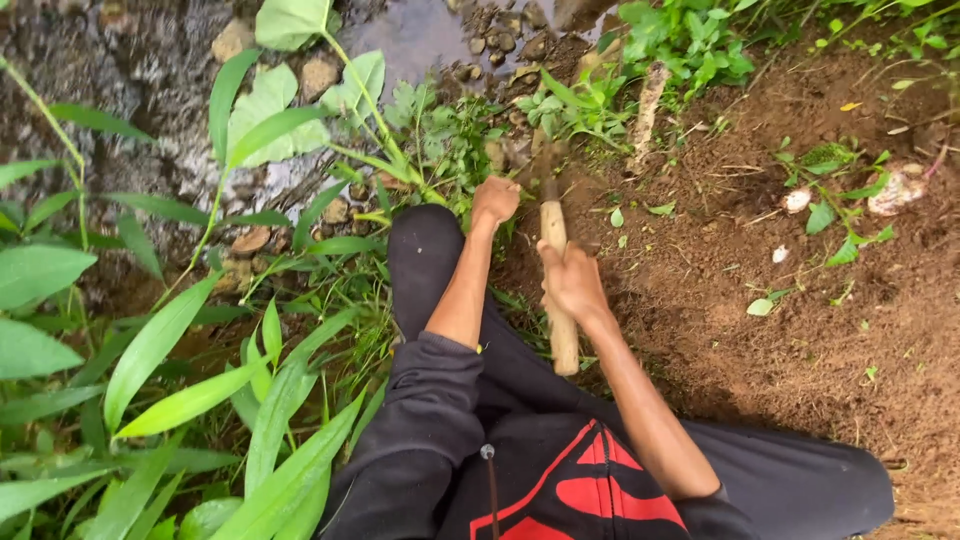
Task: The person sits cross-legged on the ground next to a small stream and uses a hoe to dig up and remove weeds from the soil. They repeatedly strike the ground with the tool and pull out the uprooted plants by hand.
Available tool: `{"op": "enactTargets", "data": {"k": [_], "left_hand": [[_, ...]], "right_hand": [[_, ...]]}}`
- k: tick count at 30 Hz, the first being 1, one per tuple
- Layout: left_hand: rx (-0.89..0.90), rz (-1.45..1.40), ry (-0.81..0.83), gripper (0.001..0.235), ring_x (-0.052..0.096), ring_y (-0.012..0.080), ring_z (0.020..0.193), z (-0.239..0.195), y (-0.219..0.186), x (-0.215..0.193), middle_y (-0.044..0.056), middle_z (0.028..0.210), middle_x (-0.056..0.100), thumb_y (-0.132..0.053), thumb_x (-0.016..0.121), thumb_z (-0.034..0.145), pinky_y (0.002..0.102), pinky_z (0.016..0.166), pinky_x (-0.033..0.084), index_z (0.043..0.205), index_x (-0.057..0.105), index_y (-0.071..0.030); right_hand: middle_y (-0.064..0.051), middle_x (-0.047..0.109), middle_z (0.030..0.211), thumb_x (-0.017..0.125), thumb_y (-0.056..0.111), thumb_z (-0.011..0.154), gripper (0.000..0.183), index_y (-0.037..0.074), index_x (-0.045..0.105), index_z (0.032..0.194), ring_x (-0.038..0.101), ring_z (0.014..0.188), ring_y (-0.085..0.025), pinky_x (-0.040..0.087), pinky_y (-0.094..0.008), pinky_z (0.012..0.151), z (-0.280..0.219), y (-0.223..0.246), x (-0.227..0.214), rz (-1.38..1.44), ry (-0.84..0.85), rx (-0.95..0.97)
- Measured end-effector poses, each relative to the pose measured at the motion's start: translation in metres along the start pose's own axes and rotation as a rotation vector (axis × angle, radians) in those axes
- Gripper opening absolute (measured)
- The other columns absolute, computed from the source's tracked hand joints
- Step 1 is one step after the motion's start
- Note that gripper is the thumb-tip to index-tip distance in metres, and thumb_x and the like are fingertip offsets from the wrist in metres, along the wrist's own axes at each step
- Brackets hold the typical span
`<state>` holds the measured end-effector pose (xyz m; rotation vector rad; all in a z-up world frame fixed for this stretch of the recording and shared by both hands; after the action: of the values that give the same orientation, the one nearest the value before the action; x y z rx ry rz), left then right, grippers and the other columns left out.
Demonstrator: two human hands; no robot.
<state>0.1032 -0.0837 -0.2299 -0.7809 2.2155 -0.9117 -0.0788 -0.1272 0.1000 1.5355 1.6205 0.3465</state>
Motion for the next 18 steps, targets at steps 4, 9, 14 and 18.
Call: {"op": "enactTargets", "data": {"k": [4,9,14,18], "left_hand": [[-0.042,0.046,-0.031,0.027,0.076,0.0343,0.083,-0.038,-0.029,-0.024,0.020,0.095,0.077,-0.035,0.064,0.098,0.044,0.063,0.059,0.100,0.081,-0.013],[-0.082,0.032,0.023,0.034,0.074,0.0379,0.104,-0.064,-0.041,-0.024,0.022,0.117,0.074,-0.029,0.058,0.100,0.049,0.077,0.063,0.121,0.077,-0.011],[-0.052,-0.039,0.021,0.036,0.074,0.0378,0.102,-0.071,-0.045,-0.028,0.025,0.121,0.073,-0.024,0.057,0.103,0.047,0.077,0.063,0.128,0.074,-0.005],[-0.051,-0.076,-0.035,0.031,0.073,0.0369,0.106,-0.081,-0.043,-0.029,0.023,0.118,0.075,-0.023,0.060,0.100,0.048,0.078,0.060,0.116,0.077,-0.004]], "right_hand": [[-0.014,0.062,0.066,0.037,0.025,0.112,0.039,-0.011,0.052,0.111,0.066,0.048,-0.021,0.060,-0.030,0.042,-0.014,0.035,-0.014,-0.019,-0.025,-0.049],[-0.013,0.063,0.061,0.039,0.021,0.108,0.038,-0.013,0.054,0.107,0.066,0.045,-0.020,0.058,-0.030,0.039,-0.034,0.030,-0.013,-0.040,-0.076,-0.076],[-0.013,0.063,0.061,0.042,0.022,0.108,0.036,-0.012,0.053,0.106,0.065,0.044,-0.019,0.056,-0.029,0.037,-0.032,0.018,-0.014,0.050,-0.112,-0.118],[-0.012,0.060,0.063,0.039,0.019,0.108,0.035,-0.014,0.050,0.110,0.062,0.046,-0.017,0.054,-0.027,0.039,-0.053,0.037,-0.026,0.035,-0.202,-0.185]]}}
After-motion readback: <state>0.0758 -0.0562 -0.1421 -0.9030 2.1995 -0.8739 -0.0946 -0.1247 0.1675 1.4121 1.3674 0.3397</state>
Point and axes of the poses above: each hand's wrist, its own z-axis towards the middle knuckle, its own x-axis out of the palm, y = z × x, the point moved 10 cm from there along z, towards the middle knuckle
